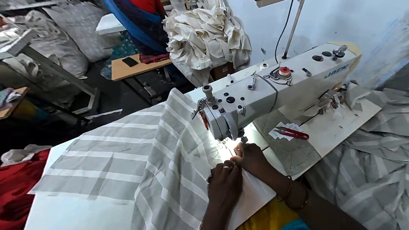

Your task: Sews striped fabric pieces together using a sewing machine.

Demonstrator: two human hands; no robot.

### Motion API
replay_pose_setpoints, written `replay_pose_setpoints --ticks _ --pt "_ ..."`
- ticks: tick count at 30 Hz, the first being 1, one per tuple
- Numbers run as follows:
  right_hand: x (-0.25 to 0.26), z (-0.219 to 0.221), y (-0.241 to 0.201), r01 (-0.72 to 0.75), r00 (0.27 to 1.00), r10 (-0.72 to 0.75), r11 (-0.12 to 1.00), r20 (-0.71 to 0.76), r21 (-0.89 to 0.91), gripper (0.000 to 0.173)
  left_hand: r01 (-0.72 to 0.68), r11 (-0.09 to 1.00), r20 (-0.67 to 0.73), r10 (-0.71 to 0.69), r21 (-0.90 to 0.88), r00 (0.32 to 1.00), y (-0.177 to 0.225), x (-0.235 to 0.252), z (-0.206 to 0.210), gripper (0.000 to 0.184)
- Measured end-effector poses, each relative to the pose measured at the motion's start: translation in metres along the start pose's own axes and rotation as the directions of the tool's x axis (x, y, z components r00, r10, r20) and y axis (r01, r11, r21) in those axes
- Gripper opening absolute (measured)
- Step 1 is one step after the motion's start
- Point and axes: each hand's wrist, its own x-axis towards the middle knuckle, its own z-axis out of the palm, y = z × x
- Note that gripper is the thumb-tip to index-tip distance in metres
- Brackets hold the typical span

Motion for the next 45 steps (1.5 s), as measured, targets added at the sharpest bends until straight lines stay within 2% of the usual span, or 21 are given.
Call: replay_pose_setpoints --ticks 2,4,9,13,16,21,25,28,31,34,37,39,41,43,45 --pt "-0.001 -0.002 -0.007 -0.036 0.998 0.039 0.996 0.039 -0.078 0.025 0.024 1.000 -0.039 -0.024 0.002 0.999 0.000 0.000 -0.001 0.029" --pt "-0.004 0.001 -0.009 -0.031 0.999 0.033 0.992 0.011 -0.122 0.017 0.062 0.998 -0.044 -0.062 0.004 0.997 0.000 0.001 -0.002 0.028" --pt "-0.012 0.008 -0.009 -0.037 0.999 0.035 0.997 -0.021 -0.064 0.019 0.044 0.997 0.009 -0.043 -0.058 0.999 -0.004 0.000 -0.002 0.017" --pt "-0.017 0.014 -0.001 -0.040 0.997 0.040 0.999 -0.063 0.006 0.022 0.037 0.996 0.002 -0.037 -0.079 0.999 -0.006 0.000 -0.002 0.018" --pt "-0.016 0.014 -0.001 -0.040 0.997 0.038 0.999 -0.073 -0.035 0.031 0.057 0.991 -0.019 -0.060 -0.120 0.998 -0.007 0.001 0.000 0.021" --pt "-0.011 0.007 -0.002 -0.004 1.000 0.004 0.998 -0.012 -0.063 0.019 0.070 0.991 -0.026 -0.073 -0.112 0.997 -0.008 -0.001 0.002 0.022" --pt "-0.026 0.020 -0.002 0.082 0.995 -0.087 0.992 -0.058 -0.098 0.019 0.081 0.991 -0.012 -0.083 -0.110 0.997 -0.006 0.000 0.000 0.022" --pt "-0.034 0.031 0.006 0.170 0.967 -0.186 0.980 -0.175 -0.103 0.016 0.056 0.994 0.011 -0.055 -0.096 0.998 -0.006 0.000 -0.001 0.022" --pt "-0.027 0.022 0.008 0.177 0.979 -0.185 0.980 -0.090 -0.086 0.018 0.023 0.997 0.018 -0.021 -0.072 1.000 -0.007 0.004 0.000 0.021" --pt "-0.009 0.008 0.015 0.263 0.964 -0.266 0.959 -0.012 -0.104 0.017 0.008 1.000 0.068 -0.006 -0.020 0.998 -0.012 0.016 0.003 0.013" --pt "0.012 -0.003 0.023 0.373 0.928 -0.369 0.918 0.050 -0.136 0.018 0.131 0.979 0.200 -0.099 -0.156 0.975 -0.020 0.034 -0.001 0.013" --pt "0.018 -0.001 0.032 0.453 0.889 -0.458 0.882 -0.011 -0.133 0.012 0.165 0.967 0.162 -0.134 -0.196 0.978 -0.026 0.036 0.002 0.017" --pt "0.020 0.003 0.038 0.506 0.852 -0.520 0.849 -0.068 -0.152 0.010 0.140 0.990 0.077 -0.138 -0.034 0.987 -0.023 0.029 0.005 0.025" --pt "0.020 -0.001 0.037 0.482 0.870 -0.489 0.870 -0.062 -0.103 0.014 0.160 0.986 0.021 -0.162 0.053 0.987 -0.020 0.025 0.003 0.029" --pt "0.024 -0.002 0.036 0.410 0.910 -0.411 0.912 -0.054 -0.028 0.017 0.222 0.975 0.012 -0.222 0.033 0.975 -0.026 0.025 0.003 0.031"
